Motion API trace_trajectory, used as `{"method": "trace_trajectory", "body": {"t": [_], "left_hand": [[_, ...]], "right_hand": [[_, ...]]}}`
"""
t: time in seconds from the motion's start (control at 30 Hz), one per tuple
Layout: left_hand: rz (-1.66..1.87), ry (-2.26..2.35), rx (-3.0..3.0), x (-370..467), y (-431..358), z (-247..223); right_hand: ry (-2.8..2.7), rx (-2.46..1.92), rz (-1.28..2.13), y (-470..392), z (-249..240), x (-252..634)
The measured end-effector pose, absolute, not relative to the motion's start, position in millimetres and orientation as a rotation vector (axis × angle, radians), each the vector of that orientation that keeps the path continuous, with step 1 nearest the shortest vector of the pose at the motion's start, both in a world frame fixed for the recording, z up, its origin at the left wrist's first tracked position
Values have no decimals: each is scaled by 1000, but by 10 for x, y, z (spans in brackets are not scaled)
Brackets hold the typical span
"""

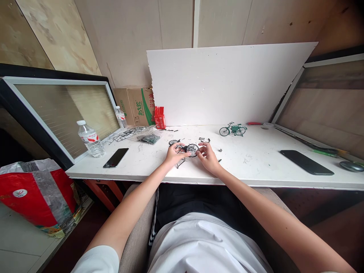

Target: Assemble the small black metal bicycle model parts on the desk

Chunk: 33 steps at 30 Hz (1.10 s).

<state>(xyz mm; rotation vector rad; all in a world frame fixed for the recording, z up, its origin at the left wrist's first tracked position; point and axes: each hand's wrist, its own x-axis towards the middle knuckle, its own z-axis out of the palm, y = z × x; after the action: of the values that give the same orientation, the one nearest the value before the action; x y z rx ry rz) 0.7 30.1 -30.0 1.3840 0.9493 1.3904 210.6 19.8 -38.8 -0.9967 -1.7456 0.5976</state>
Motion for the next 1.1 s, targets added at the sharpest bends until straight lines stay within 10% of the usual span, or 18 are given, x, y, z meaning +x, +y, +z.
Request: {"method": "trace_trajectory", "body": {"t": [1.1], "left_hand": [[1603,970,1431,-299,491,-153]], "right_hand": [[-1706,-1002,312,220,-297,2212]]}}
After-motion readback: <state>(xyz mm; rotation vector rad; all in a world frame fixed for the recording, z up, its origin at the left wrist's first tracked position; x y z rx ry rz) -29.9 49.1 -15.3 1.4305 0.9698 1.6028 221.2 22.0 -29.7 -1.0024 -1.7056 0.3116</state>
